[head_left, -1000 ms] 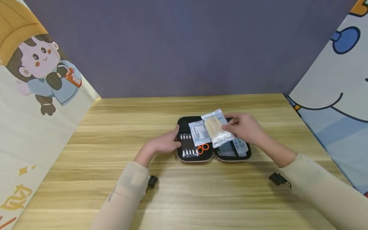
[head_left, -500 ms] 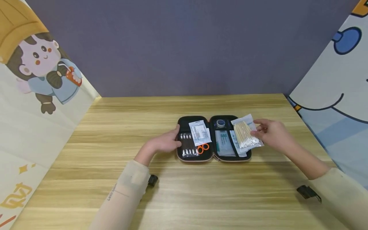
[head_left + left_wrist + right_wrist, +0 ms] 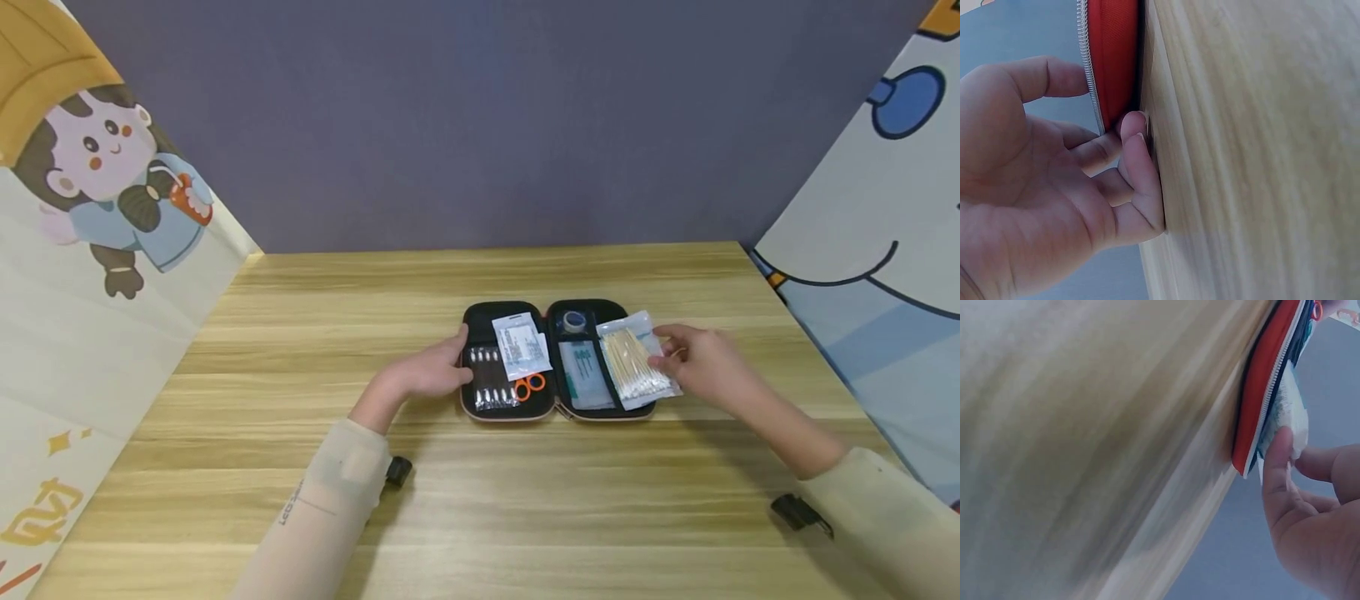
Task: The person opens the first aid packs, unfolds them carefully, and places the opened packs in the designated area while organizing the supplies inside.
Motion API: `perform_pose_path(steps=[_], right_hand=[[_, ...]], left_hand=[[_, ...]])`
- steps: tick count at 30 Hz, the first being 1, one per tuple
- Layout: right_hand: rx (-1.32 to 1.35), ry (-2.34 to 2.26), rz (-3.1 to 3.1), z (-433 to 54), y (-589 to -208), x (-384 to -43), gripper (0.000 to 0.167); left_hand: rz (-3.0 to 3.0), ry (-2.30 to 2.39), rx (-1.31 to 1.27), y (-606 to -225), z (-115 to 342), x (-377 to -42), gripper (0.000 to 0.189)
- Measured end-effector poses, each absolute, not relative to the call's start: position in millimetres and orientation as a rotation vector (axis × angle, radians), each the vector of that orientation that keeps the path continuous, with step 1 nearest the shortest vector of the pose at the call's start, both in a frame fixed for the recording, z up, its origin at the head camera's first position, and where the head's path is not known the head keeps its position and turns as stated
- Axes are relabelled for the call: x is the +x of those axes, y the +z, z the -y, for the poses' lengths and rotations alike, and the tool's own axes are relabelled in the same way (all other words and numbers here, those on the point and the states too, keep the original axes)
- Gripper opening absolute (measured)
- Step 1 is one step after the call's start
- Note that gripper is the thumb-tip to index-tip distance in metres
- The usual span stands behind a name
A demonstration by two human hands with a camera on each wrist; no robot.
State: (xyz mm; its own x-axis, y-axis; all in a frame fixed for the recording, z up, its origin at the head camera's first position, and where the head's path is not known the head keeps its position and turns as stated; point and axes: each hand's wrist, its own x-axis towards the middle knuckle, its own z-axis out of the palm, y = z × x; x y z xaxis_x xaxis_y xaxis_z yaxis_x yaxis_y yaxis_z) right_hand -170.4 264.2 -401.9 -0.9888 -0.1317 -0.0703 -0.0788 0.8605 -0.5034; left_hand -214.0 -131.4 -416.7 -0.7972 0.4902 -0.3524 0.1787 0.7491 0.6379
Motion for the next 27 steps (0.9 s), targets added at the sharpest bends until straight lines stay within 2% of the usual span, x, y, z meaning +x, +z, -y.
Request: perform_pose_path(steps=[7,15,27], right_hand=[[-0.180,-0.900,-2.934,-264,-408,-166,0.052],[-0.266,-0.913,-2.862,-259,-413,-169,0.058],[-0.189,-0.916,-2.740,-232,-412,-177,0.066]], left_hand=[[-2.439,0.813,0.511,-416,130,-214,0.088],[-2.449,0.796,0.507,-416,130,-214,0.088],[-2.444,0.786,0.504,-416,129,-213,0.087]])
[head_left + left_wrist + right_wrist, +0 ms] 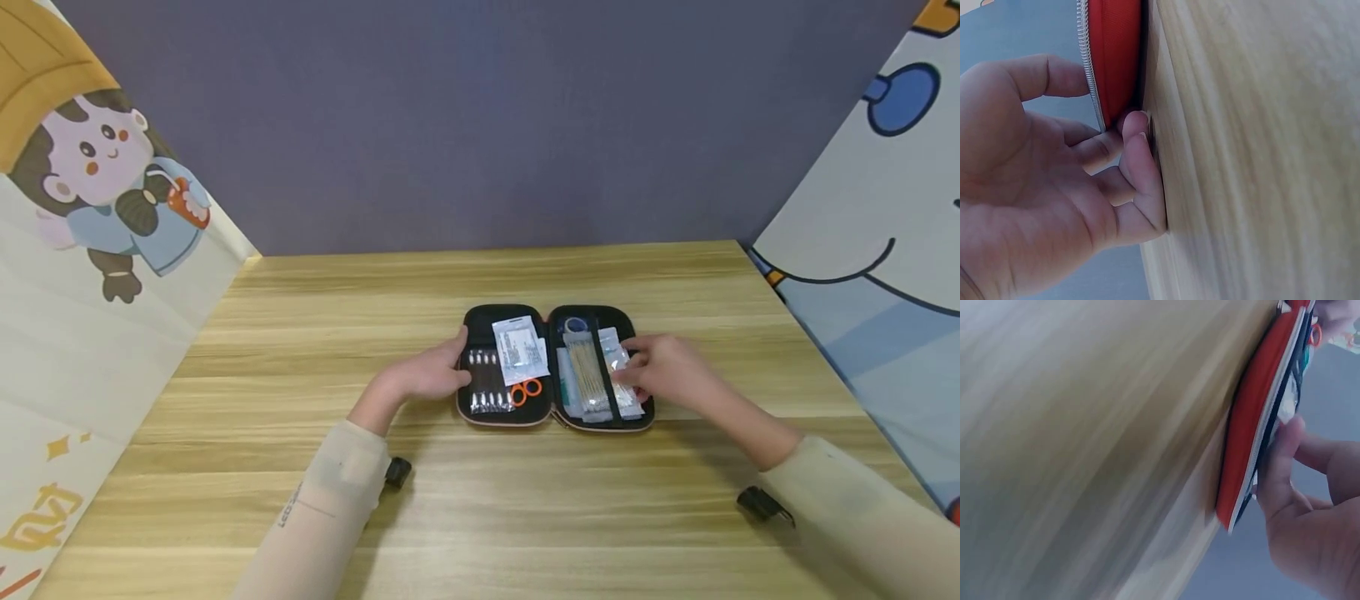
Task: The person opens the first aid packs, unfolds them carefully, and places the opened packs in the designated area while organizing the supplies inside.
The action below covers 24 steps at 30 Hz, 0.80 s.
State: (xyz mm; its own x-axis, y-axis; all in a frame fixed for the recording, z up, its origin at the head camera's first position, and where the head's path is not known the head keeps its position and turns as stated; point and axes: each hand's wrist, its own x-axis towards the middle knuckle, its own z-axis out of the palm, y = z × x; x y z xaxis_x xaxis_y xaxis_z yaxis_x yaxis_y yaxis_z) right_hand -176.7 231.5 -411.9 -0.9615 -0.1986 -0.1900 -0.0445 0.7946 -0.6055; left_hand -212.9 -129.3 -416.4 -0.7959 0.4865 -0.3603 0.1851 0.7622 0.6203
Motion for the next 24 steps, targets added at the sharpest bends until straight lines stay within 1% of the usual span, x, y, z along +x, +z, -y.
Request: perform_pose_path(steps=[5,13,16,20,24], right_hand=[[-0.220,-1.007,-2.625,-219,-416,-182,0.059],[-0.262,-1.206,-2.350,-232,-414,-179,0.059],[-0.314,-1.127,-2.409,-232,-413,-179,0.053],[-0.411,-1.023,-2.499,-229,-414,-180,0.041],[-0.459,-1.008,-2.509,-229,-416,-181,0.032]], left_hand=[[-2.436,0.796,0.505,-417,131,-213,0.087],[-2.434,0.777,0.516,-416,131,-213,0.088],[-2.432,0.764,0.524,-416,131,-213,0.088],[-2.427,0.762,0.535,-415,131,-213,0.089],[-2.419,0.766,0.538,-416,131,-213,0.089]])
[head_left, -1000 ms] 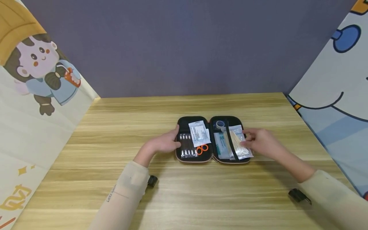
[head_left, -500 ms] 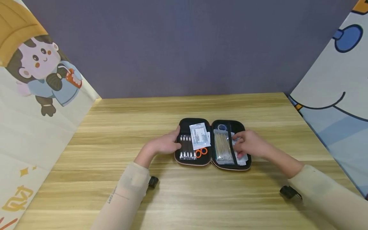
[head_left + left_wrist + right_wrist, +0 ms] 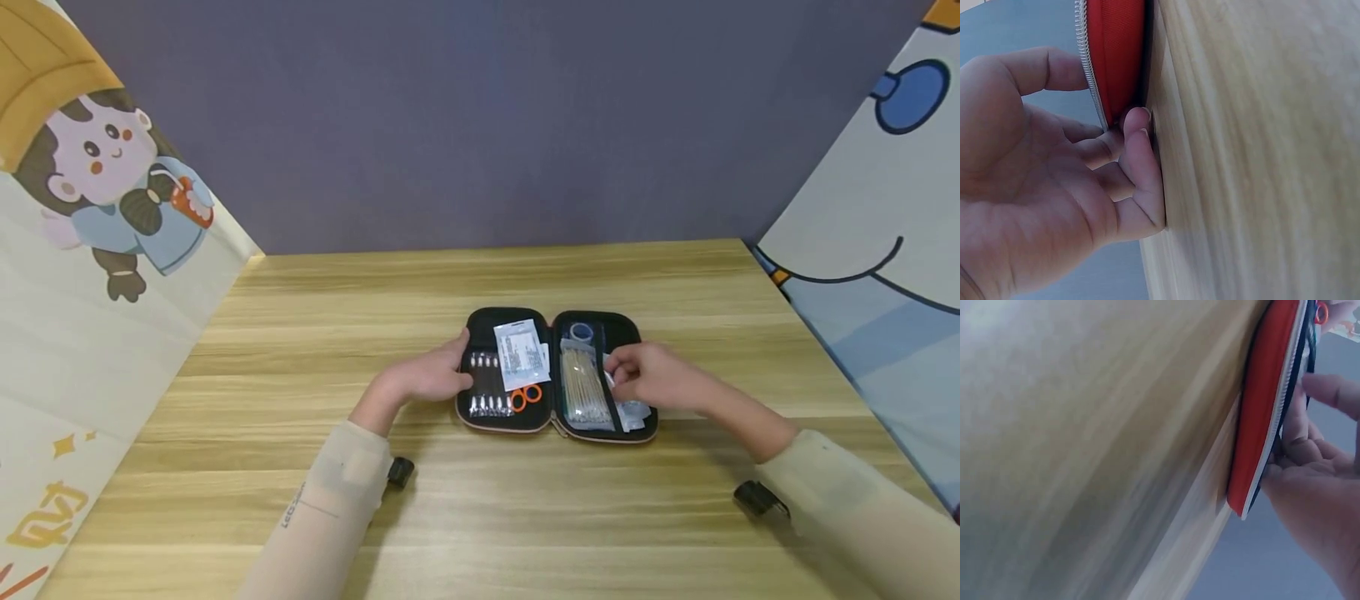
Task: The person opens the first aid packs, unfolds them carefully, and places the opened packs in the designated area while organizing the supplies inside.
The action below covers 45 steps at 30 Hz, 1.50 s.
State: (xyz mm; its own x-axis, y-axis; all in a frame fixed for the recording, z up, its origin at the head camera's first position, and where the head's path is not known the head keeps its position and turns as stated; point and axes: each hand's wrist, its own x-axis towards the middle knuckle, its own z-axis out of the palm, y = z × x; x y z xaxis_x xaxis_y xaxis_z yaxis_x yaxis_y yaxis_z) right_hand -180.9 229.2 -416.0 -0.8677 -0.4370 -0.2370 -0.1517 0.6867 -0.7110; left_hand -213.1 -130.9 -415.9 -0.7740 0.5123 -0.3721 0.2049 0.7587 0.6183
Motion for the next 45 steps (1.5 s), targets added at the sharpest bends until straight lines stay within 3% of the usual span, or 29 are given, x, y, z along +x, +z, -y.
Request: perform_pose_path(steps=[14,35,42,45], right_hand=[[-0.603,-0.919,-2.660,-235,-422,-183,0.002],[-0.551,-0.351,-2.844,-192,-385,-201,0.021],[-0.547,-0.482,-2.822,-149,-376,-217,0.017],[-0.530,-0.542,-2.798,-132,-383,-223,0.024]], left_hand=[[-2.415,0.755,0.558,-415,131,-212,0.089],[-2.365,0.759,0.630,-416,144,-211,0.102],[-2.365,0.796,0.606,-415,145,-211,0.105],[-2.365,0.804,0.609,-415,145,-210,0.107]])
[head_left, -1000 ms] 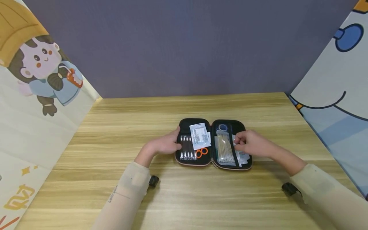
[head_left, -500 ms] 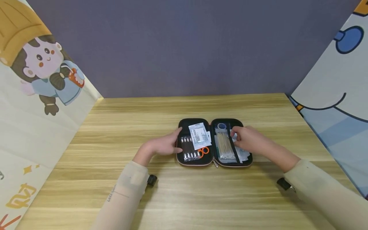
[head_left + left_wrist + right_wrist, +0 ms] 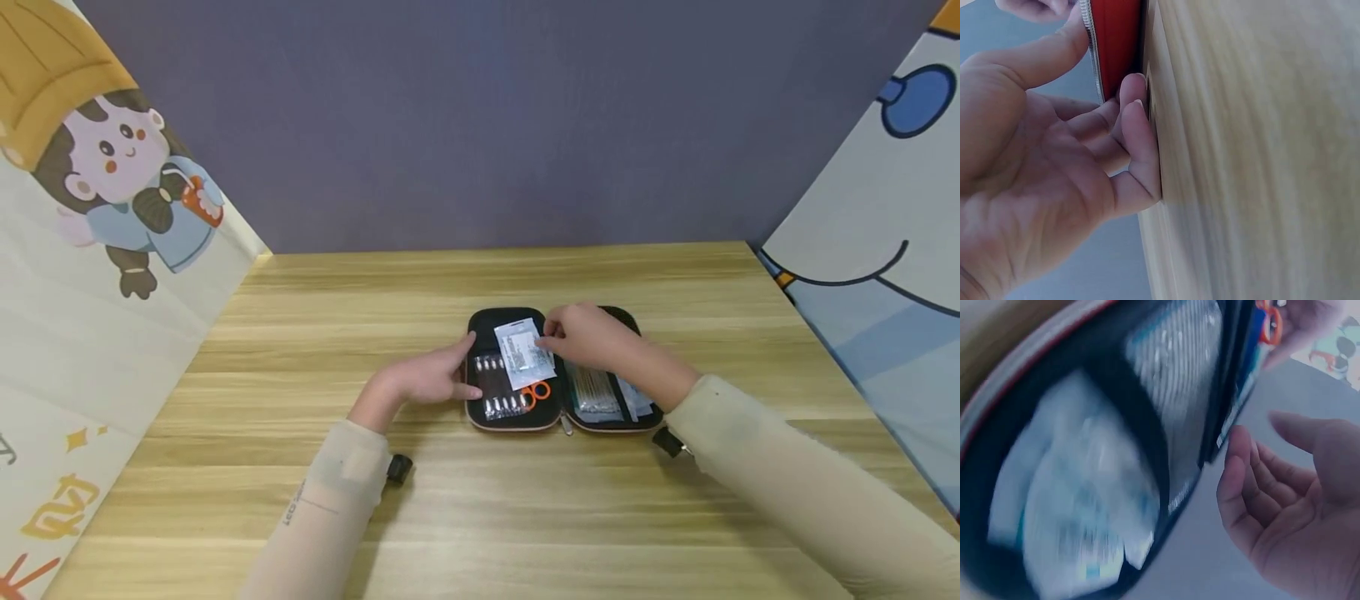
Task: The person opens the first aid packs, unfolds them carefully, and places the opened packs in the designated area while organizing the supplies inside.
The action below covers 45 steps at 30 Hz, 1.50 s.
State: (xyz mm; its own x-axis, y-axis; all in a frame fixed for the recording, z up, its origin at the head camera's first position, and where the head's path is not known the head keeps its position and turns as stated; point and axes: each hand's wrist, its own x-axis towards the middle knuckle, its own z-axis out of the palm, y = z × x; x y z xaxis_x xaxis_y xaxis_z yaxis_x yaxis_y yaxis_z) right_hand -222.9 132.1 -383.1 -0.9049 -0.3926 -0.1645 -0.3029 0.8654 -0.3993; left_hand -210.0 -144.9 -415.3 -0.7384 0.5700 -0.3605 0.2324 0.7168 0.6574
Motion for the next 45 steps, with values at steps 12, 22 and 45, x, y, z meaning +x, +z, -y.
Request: perform_pose_path(steps=[12,22,45], right_hand=[[-0.291,-0.425,-2.793,-109,-395,-232,0.072],[-0.269,-0.574,-2.731,-137,-393,-234,0.067],[-0.013,-0.827,-2.707,-279,-388,-220,0.051]], left_hand=[[-2.380,0.795,0.631,-416,143,-209,0.110],[-2.398,0.773,0.607,-417,144,-208,0.109],[-2.403,0.747,0.609,-416,144,-209,0.109]])
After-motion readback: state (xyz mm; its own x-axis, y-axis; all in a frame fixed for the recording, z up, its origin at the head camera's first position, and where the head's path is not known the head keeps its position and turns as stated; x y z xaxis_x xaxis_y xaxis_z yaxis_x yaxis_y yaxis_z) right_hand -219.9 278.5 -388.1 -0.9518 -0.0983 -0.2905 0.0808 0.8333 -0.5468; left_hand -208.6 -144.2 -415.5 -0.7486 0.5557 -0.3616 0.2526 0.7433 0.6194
